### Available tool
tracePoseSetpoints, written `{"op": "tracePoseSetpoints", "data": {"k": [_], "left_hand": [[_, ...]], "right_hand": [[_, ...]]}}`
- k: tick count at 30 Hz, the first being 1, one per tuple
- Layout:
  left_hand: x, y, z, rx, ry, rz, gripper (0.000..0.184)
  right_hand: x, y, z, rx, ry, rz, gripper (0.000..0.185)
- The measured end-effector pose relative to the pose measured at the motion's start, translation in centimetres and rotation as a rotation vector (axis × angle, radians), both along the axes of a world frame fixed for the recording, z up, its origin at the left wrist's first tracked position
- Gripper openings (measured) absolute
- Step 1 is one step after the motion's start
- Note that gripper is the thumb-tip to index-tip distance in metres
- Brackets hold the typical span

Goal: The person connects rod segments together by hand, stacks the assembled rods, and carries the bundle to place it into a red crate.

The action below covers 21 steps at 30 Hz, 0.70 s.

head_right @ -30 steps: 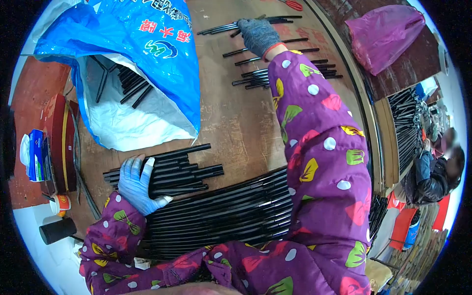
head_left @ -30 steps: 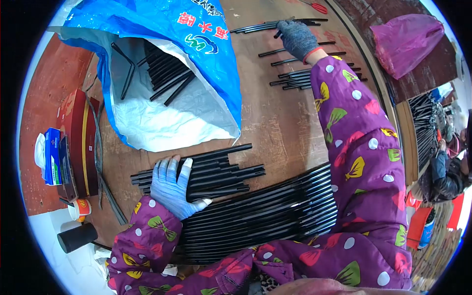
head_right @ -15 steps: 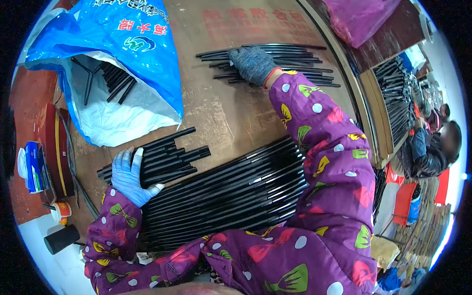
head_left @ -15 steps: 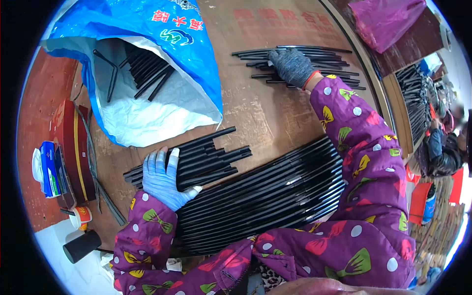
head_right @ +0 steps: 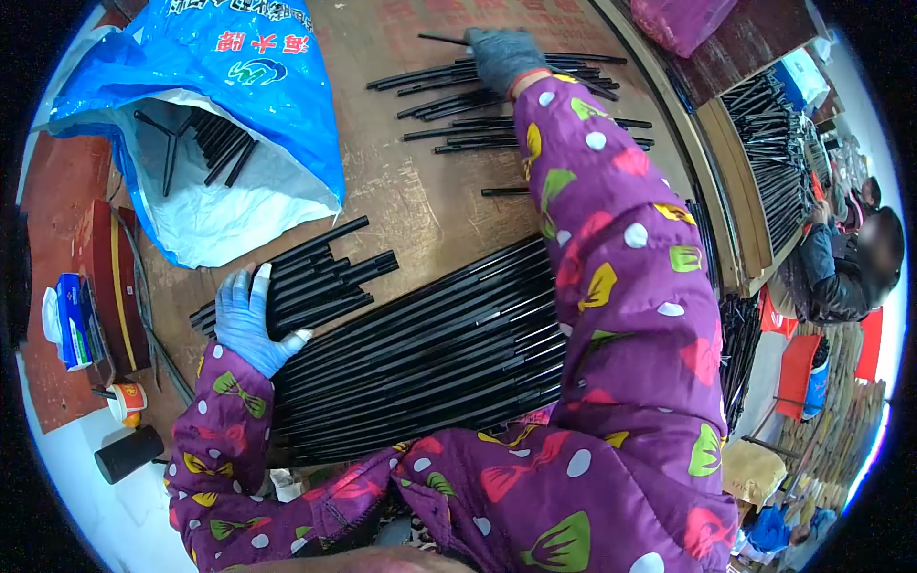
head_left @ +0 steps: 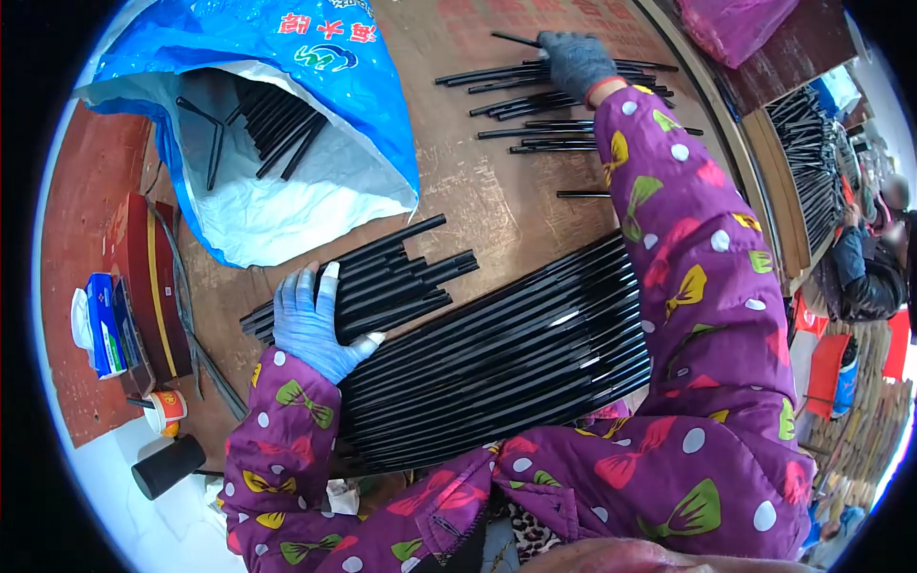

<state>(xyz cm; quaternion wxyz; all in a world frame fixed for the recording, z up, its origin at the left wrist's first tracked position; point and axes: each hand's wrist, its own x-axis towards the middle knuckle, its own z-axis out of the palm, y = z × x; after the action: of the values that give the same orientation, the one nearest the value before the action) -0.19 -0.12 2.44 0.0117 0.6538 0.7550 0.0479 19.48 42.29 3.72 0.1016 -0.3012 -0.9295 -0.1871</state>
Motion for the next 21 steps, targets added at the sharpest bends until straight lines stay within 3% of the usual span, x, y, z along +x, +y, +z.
{"op": "tracePoseSetpoints", "data": {"k": [2,7,14,18,21], "left_hand": [[0.0,0.0,0.1,-0.01,0.005,0.011,0.096],[0.1,0.0,0.1,0.001,0.002,0.011,0.094],[0.2,-0.2,-0.2,0.004,0.032,0.016,0.092],[0.3,-0.1,-0.1,-0.012,0.023,0.027,0.096],[0.1,-0.1,-0.3,-0.047,0.072,0.039,0.1]], "right_hand": [[0.4,0.7,-0.4,-0.278,-0.052,-0.206,0.02],[3.5,-0.8,-2.0,-0.14,-0.09,0.055,0.022],[7.5,-3.7,-0.4,-0.181,-0.106,0.082,0.022],[10.2,-6.4,0.0,0.009,-0.067,0.238,0.023],[11.7,-11.8,1.7,-0.14,-0.097,0.195,0.02]]}}
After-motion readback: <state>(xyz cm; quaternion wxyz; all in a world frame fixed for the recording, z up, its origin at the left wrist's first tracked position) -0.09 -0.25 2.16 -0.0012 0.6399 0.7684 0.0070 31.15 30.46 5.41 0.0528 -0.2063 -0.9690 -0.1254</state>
